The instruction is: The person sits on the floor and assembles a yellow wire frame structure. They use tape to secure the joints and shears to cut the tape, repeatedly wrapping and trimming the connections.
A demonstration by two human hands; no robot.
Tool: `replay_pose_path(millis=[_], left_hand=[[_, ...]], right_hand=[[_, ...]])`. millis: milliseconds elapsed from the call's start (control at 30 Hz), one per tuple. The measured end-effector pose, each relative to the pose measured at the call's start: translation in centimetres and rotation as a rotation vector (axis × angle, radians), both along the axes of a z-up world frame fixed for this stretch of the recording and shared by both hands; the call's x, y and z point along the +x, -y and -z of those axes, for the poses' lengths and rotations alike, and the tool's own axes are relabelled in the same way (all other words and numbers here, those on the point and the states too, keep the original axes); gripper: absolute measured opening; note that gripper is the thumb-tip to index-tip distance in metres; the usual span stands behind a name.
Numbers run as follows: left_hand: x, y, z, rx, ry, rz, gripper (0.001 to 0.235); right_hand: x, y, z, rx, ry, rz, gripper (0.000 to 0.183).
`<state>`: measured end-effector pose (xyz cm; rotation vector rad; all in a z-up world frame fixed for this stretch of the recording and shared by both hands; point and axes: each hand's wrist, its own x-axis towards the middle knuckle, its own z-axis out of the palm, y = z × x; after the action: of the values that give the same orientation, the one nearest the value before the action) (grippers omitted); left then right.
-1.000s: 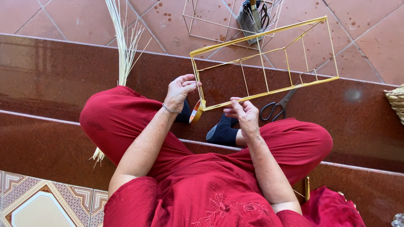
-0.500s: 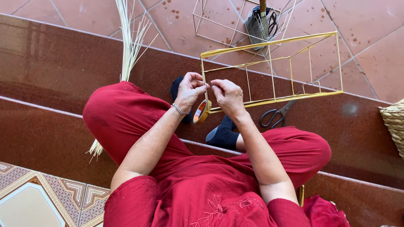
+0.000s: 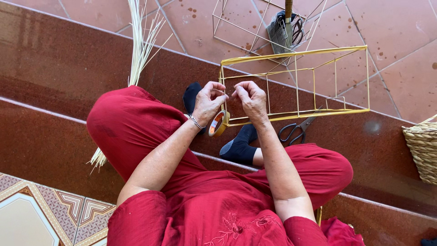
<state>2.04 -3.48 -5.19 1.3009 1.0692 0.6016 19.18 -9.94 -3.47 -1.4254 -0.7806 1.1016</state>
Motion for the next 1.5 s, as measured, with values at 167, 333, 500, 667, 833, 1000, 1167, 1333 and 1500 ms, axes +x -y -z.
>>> replay_pose_path(millis=[167,333,500,667,833,1000,1167,1333,1500], left_hand=[[-0.4,0.1,-1.0,-0.04,0.093,-0.077,0.025],[-1.8,1.2,-2.2,0.172,-0.325,0.125,0.022],[-3.5,4.0,-3.0,0.232,-0.364,0.397,0.035],[-4.8,6.1,-3.6,0.353,-0.464,0.573,0.068],[-6.9,6.8,-6.3,0.219,-0.429,0.442,0.043],[-7.0,7.1,-7.5,0.105,-0.307,0.262,0.024],[-5.9,7.1,-6.1,0.103,-0.452,0.298,0.026],[-5.0,7.8,-2.3,0.118,-0.517,0.318,0.027],[-4.4,7.2,1.0,0.257,-0.544,0.32,0.028]], right_hand=[[0.0,0.4,0.0,0.0,0.318,0.099,0.009],[0.2,1.6,-3.1,0.148,0.636,0.111,0.027],[-0.9,6.2,-6.0,0.222,0.793,-0.206,0.012],[-2.3,7.9,-5.5,0.225,0.942,-0.348,0.007],[-2.3,7.4,-5.3,0.163,0.952,-0.358,0.003],[-2.9,7.8,-5.2,0.147,0.964,-0.361,0.012],[-3.3,7.9,-5.1,0.241,1.051,-0.299,0.014],[-4.2,7.8,-4.5,0.263,1.22,-0.252,0.02],[-4.8,6.8,-3.3,0.137,1.155,-0.278,0.028]])
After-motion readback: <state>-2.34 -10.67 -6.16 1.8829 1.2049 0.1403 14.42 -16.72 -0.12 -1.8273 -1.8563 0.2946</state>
